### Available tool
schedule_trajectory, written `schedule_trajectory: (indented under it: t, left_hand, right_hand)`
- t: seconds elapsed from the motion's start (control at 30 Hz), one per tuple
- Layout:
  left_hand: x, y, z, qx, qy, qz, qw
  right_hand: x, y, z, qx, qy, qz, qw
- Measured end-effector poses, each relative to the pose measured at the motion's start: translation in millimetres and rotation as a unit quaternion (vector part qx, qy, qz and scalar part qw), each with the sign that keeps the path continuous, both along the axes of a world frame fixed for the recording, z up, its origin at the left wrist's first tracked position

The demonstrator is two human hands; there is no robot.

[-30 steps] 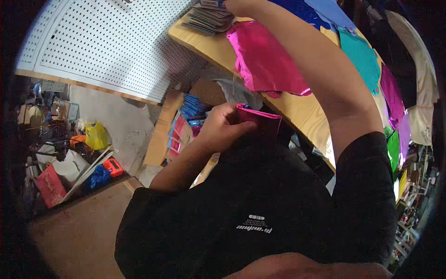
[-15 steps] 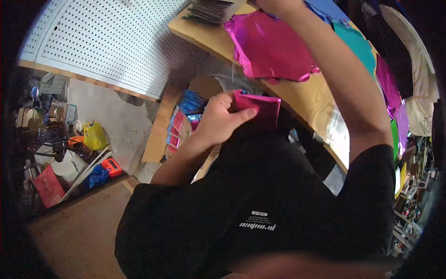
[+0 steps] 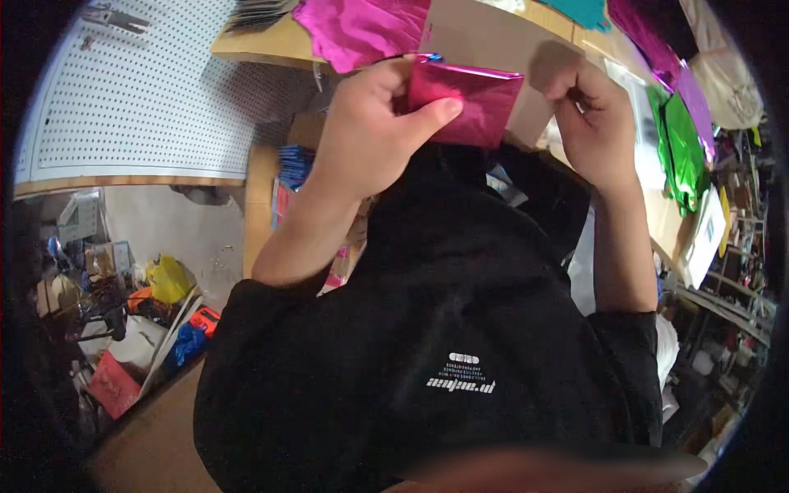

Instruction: Folding colorful metallic sheets and inserting them into clear plastic sleeves for retail packaging.

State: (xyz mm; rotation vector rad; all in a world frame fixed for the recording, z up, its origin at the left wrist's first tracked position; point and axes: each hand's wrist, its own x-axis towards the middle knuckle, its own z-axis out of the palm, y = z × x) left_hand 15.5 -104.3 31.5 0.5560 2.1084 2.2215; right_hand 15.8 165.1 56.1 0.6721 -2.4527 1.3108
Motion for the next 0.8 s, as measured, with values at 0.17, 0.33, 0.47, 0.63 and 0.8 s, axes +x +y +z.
schedule_trajectory:
  t: [0.17, 0.33, 0.47, 0.63, 0.8]
  left_hand:
    - [0.0, 38.4, -17.1, -0.011, 0.009, -0.029, 0.999]
    - [8.0, 62.1, -21.5, -0.011, -0.016, -0.036, 0.999]
    - [6.7, 77.0, -21.8, 0.037, -0.014, -0.047, 0.998]
    - [5.2, 90.0, -25.4, 0.073, -0.083, -0.046, 0.993]
    - [13.0, 100.9, -26.6, 0.084, -0.084, -0.057, 0.991]
  right_hand:
    - [27.1, 21.4, -9.9, -0.248, -0.171, 0.076, 0.95]
    - [47.3, 3.4, -17.8, -0.278, -0.08, -0.052, 0.956]
    - [53.5, 16.7, -18.6, -0.268, -0.138, -0.102, 0.948]
    - [63.0, 35.3, -33.0, -0.509, -0.267, 0.018, 0.818]
    - [60.1, 29.8, -44.0, -0.433, -0.194, -0.009, 0.88]
